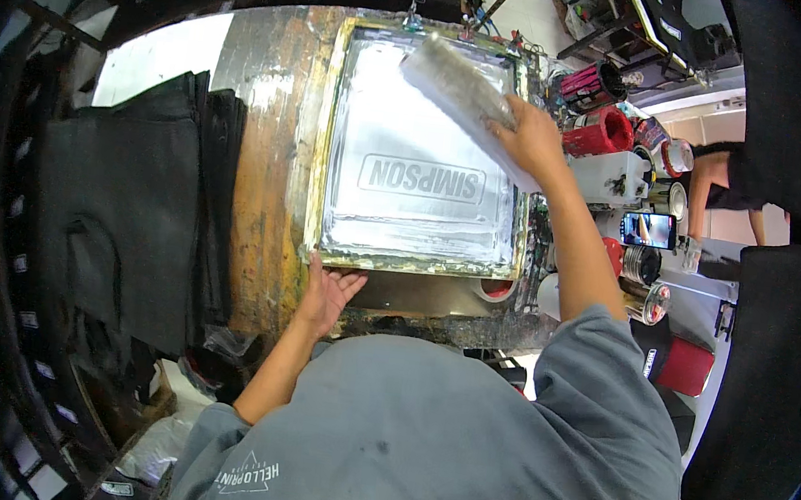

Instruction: The person screen prints logos onto black bags by placing the bags on a platen, lowering a screen, and using a squeegee to apply white ink. The person also stirs the white ink in a container and adds it to the screen.

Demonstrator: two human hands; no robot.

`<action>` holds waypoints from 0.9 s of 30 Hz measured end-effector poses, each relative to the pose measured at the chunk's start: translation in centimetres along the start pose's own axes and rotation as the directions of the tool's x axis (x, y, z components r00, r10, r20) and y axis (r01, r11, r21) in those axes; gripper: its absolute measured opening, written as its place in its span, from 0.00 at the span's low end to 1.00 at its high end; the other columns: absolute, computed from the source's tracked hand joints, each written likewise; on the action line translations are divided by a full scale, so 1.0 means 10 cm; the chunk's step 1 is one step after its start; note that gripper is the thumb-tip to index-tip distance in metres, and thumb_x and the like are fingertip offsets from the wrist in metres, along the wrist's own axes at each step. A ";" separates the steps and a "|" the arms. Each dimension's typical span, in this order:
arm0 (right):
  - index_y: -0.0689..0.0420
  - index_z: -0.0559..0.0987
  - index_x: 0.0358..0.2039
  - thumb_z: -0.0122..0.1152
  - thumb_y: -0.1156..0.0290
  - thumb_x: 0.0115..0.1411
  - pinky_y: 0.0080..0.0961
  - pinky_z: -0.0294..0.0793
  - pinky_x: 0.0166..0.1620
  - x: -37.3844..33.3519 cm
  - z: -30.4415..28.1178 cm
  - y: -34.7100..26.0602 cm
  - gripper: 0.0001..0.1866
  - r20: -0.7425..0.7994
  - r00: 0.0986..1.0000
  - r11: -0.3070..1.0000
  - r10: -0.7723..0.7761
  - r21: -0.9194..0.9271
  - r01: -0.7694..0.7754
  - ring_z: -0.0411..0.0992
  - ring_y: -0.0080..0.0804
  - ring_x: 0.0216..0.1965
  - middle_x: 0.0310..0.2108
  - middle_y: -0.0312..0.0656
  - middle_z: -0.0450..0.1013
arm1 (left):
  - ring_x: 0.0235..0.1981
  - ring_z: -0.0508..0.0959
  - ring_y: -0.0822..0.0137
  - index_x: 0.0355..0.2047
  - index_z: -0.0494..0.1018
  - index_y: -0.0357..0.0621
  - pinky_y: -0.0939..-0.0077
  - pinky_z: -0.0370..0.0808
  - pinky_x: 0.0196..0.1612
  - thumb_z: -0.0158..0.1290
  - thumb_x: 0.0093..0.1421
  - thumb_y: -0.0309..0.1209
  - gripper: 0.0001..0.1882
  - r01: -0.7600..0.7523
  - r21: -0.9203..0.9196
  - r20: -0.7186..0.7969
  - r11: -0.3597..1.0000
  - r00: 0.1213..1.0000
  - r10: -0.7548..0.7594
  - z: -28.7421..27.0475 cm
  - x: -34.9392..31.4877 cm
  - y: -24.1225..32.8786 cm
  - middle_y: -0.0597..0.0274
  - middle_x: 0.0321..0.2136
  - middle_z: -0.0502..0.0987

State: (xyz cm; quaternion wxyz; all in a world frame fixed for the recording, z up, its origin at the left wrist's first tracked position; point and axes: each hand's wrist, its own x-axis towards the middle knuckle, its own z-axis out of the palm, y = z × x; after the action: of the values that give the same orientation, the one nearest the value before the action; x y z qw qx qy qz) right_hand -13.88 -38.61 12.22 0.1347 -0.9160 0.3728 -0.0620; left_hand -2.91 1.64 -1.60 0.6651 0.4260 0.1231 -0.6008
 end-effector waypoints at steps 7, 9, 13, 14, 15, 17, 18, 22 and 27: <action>0.55 0.78 0.56 0.71 0.59 0.58 0.50 0.75 0.51 -0.92 0.25 -0.57 0.26 0.391 0.890 0.971 -0.234 0.135 0.196 0.77 0.59 0.48 0.44 0.57 0.80 | 0.69 0.62 0.45 0.72 0.38 0.30 0.51 0.64 0.73 0.38 0.67 0.71 0.56 -0.013 0.001 0.072 1.000 0.997 0.013 0.01 -0.01 0.03 0.32 0.67 0.53; 0.55 0.78 0.53 0.71 0.61 0.57 0.52 0.75 0.50 -1.05 0.32 -0.67 0.24 0.492 0.847 0.979 -0.204 0.102 0.177 0.77 0.58 0.46 0.42 0.54 0.80 | 0.70 0.61 0.44 0.72 0.37 0.29 0.51 0.63 0.73 0.37 0.67 0.71 0.57 -0.019 0.006 0.101 1.000 0.995 0.018 -0.02 -0.02 0.03 0.31 0.67 0.51; 0.52 0.77 0.53 0.71 0.63 0.57 0.47 0.73 0.49 -1.27 0.43 -0.84 0.24 0.453 0.876 0.956 -0.165 -0.144 0.254 0.76 0.46 0.47 0.41 0.45 0.77 | 0.71 0.59 0.42 0.71 0.33 0.25 0.51 0.63 0.73 0.34 0.67 0.72 0.60 -0.015 0.000 0.133 1.000 0.991 0.015 -0.06 0.05 0.04 0.27 0.69 0.46; 0.52 0.76 0.53 0.71 0.63 0.57 0.46 0.71 0.49 -1.36 0.44 -0.95 0.25 0.410 0.901 0.949 -0.139 -0.204 0.239 0.75 0.44 0.48 0.42 0.44 0.76 | 0.71 0.59 0.41 0.71 0.31 0.24 0.51 0.63 0.73 0.34 0.67 0.72 0.60 -0.013 -0.005 0.145 1.000 0.989 0.014 -0.08 0.06 0.03 0.26 0.69 0.45; 0.52 0.75 0.54 0.71 0.63 0.57 0.46 0.70 0.50 -1.45 0.46 -1.05 0.26 0.364 0.925 0.939 -0.111 -0.266 0.218 0.73 0.42 0.49 0.43 0.43 0.74 | 0.72 0.56 0.39 0.71 0.26 0.24 0.50 0.62 0.74 0.34 0.66 0.73 0.62 0.004 -0.002 0.130 1.000 0.992 -0.004 0.00 0.00 0.08 0.24 0.70 0.40; 0.52 0.72 0.55 0.72 0.64 0.57 0.50 0.62 0.55 -1.61 0.53 -1.07 0.27 0.286 0.949 0.929 -0.132 -0.297 0.219 0.69 0.40 0.50 0.44 0.42 0.71 | 0.72 0.55 0.37 0.71 0.23 0.23 0.49 0.61 0.74 0.35 0.66 0.73 0.64 -0.020 0.032 0.165 0.999 0.986 0.015 -0.04 0.00 0.06 0.23 0.70 0.38; 0.52 0.72 0.54 0.71 0.66 0.56 0.50 0.61 0.55 -1.58 0.58 -1.01 0.26 0.261 0.956 0.936 -0.132 -0.284 0.207 0.69 0.40 0.50 0.43 0.42 0.70 | 0.73 0.54 0.36 0.70 0.22 0.22 0.49 0.61 0.74 0.35 0.66 0.73 0.65 -0.030 0.048 0.182 0.998 0.983 0.021 -0.01 -0.01 0.07 0.23 0.71 0.37; 0.52 0.74 0.50 0.63 0.71 0.60 0.51 0.58 0.56 -1.27 0.63 -0.86 0.17 0.138 0.972 0.946 -0.190 -0.239 0.219 0.69 0.39 0.48 0.40 0.40 0.71 | 0.73 0.52 0.35 0.68 0.15 0.23 0.50 0.61 0.73 0.34 0.65 0.73 0.66 -0.016 0.026 0.080 1.000 0.997 0.014 0.10 -0.09 0.11 0.21 0.71 0.31; 0.52 0.72 0.53 0.69 0.72 0.56 0.55 0.56 0.58 -0.48 0.80 -0.53 0.24 0.111 0.978 0.953 -0.177 -0.230 0.199 0.68 0.41 0.52 0.45 0.40 0.71 | 0.74 0.51 0.38 0.66 0.10 0.24 0.50 0.63 0.72 0.31 0.66 0.74 0.66 0.025 0.028 0.076 0.999 0.997 -0.027 0.06 -0.12 0.12 0.21 0.71 0.25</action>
State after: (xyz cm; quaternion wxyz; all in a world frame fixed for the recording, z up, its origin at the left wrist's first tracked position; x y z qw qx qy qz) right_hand -12.05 -29.98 6.09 0.0330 -0.9587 0.2822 0.0117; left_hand -2.32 1.97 0.08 0.6556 0.4104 0.0949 -0.6268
